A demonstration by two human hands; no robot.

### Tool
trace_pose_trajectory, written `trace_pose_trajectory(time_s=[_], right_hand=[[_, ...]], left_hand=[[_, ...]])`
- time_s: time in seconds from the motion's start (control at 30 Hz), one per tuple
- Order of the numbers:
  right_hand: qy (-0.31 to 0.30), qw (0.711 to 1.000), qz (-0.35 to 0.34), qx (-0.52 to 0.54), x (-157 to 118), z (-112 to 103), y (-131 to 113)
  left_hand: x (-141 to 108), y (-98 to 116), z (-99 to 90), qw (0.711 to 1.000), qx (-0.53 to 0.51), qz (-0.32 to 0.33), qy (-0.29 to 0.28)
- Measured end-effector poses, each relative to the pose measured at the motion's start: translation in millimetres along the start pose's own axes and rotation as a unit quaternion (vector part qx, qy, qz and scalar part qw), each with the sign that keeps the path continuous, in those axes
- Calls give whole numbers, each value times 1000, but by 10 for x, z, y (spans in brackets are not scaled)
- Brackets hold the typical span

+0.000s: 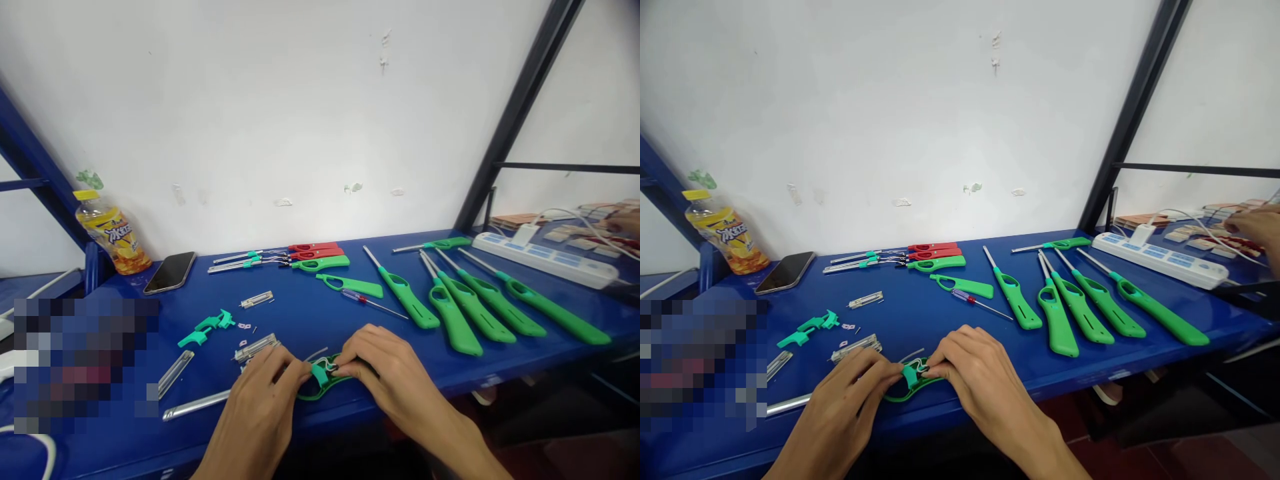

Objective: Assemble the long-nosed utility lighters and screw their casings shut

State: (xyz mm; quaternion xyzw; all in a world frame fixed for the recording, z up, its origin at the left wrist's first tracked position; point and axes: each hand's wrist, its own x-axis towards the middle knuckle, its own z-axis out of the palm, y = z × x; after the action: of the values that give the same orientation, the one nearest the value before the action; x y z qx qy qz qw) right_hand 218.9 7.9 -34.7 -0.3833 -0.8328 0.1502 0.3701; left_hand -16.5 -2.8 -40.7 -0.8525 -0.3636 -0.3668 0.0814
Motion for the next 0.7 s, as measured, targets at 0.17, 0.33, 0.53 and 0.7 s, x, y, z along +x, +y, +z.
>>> trace_pose_trajectory(time_s=[0.17,0.33,0.53,0.7], right_hand=[[-4,1000,2,-8,-12,-7,-3],[-4,1000,2,-16,-25,0,-14],[5,1000,0,-11,-17,8,-8],[7,1000,-3,-19,-21,17,-11]], left_hand=[[26,-5,-74,1000,4,5,-8],[25,-37,-99,1000,6,-3,-3],[20,-46,-86,1000,-14,-10,10],[-9,-70,-80,1000,-7,-5,9]])
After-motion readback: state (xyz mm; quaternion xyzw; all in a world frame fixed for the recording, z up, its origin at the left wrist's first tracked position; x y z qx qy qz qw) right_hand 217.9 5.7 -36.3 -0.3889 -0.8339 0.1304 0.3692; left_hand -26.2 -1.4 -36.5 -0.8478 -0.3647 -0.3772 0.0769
